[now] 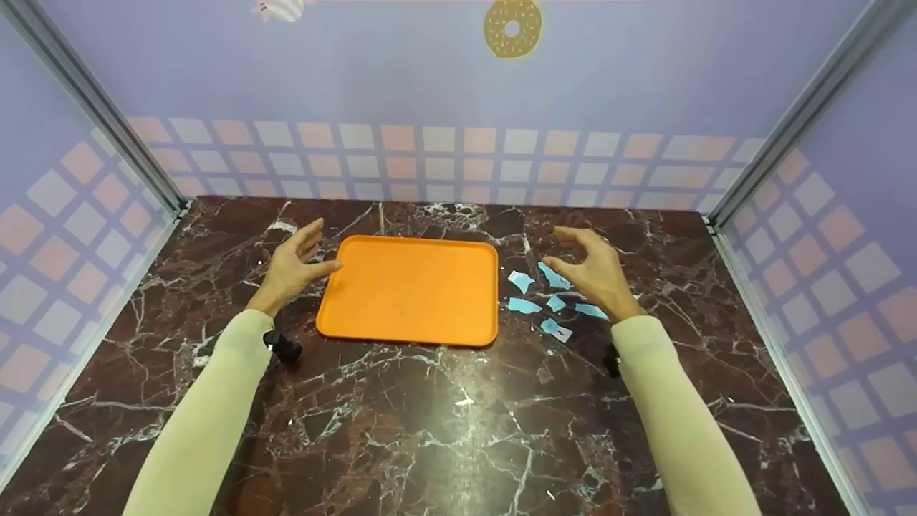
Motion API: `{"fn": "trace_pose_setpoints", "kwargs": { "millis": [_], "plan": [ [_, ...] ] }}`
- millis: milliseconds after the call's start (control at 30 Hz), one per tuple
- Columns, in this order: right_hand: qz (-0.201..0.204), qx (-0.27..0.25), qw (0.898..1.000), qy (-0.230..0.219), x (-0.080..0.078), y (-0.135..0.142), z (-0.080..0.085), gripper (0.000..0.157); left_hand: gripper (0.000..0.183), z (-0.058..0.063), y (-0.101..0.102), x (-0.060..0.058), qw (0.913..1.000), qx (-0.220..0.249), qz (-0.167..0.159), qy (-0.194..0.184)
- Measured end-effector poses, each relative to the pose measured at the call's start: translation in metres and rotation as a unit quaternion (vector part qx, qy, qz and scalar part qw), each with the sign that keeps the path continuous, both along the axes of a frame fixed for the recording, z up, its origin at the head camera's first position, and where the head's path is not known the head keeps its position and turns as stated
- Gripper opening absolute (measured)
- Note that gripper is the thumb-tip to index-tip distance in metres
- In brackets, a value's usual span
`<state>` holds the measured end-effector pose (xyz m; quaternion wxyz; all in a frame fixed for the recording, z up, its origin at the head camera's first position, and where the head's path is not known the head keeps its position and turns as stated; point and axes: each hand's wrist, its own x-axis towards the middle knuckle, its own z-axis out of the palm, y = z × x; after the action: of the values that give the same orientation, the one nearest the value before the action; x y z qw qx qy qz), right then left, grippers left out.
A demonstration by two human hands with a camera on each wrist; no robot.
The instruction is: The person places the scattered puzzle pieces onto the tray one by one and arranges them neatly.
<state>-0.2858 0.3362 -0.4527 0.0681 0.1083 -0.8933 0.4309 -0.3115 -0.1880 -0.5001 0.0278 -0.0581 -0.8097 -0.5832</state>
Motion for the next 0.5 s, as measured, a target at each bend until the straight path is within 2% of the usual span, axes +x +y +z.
{"fn": "trace_pose_setpoints", "kwargs": {
  "millis": [233, 500],
  "plan": [
    [0.016, -0.026, 0.999, -0.032, 0.002, 0.001, -0.009, 0.06, 0.081, -0.006, 0.001, -0.005, 0.9999, 0.009, -0.007, 0.001],
    [0.036, -0.022, 0.996, -0.075, 0.003, -0.003, -0.018, 0.057, 0.072, -0.015, -0.001, -0.007, 0.9994, 0.021, -0.005, -0.026]
  ]
}}
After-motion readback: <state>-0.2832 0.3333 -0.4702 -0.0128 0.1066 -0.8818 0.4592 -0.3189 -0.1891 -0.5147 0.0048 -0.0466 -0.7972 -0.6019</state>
